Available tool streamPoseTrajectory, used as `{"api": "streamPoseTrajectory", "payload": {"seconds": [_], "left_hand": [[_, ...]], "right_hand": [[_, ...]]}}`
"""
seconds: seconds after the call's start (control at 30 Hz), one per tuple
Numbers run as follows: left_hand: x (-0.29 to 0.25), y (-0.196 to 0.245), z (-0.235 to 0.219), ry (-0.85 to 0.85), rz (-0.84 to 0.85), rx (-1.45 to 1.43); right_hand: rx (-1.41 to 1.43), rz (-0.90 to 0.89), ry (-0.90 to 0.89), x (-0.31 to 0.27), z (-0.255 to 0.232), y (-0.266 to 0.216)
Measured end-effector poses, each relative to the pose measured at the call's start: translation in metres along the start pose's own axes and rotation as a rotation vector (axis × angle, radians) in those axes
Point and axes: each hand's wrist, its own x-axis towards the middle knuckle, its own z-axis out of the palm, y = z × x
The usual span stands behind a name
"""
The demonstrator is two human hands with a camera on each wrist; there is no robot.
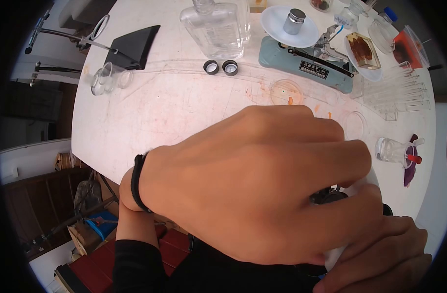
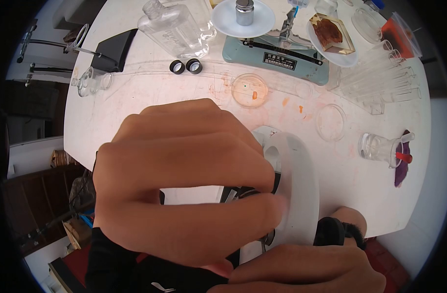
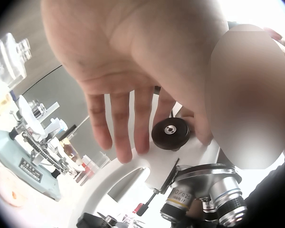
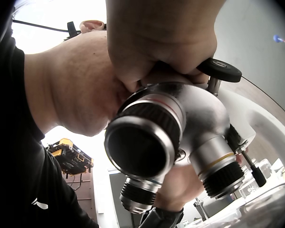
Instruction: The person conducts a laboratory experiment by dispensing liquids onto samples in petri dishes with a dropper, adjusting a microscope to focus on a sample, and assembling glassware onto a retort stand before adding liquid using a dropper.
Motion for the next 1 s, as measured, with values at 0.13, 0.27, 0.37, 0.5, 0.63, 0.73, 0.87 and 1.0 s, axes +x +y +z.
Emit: {"api": "streamPoseTrajectory", "payload": {"seconds": [0.13, 0.27, 0.37, 0.5, 0.63, 0.73, 0.87, 1.0], "left_hand": [[0.003, 0.003, 0.009, 0.022, -0.018, -0.005], [0.003, 0.002, 0.007, 0.043, -0.037, -0.011], [0.001, 0.005, 0.005, 0.059, -0.05, -0.018], [0.0, 0.008, 0.006, 0.08, -0.068, -0.025], [0.0, 0.013, 0.01, 0.103, -0.085, -0.032], [-0.001, 0.015, 0.011, 0.119, -0.098, -0.037], [-0.002, 0.02, 0.012, 0.141, -0.115, -0.044], [-0.003, 0.02, 0.009, 0.161, -0.133, -0.052]], "right_hand": [[0.003, -0.005, -0.001, 0.0, -0.001, 0.001], [0.005, -0.007, -0.001, 0.001, -0.001, 0.002], [0.007, -0.008, 0.0, 0.002, -0.002, 0.003], [0.008, -0.011, 0.001, 0.002, -0.003, 0.004], [0.009, -0.014, 0.0, 0.003, -0.003, 0.004], [0.01, -0.017, 0.001, 0.003, -0.003, 0.005], [0.011, -0.019, 0.001, 0.004, -0.004, 0.005], [0.014, -0.021, 0.002, 0.004, -0.005, 0.006]]}}
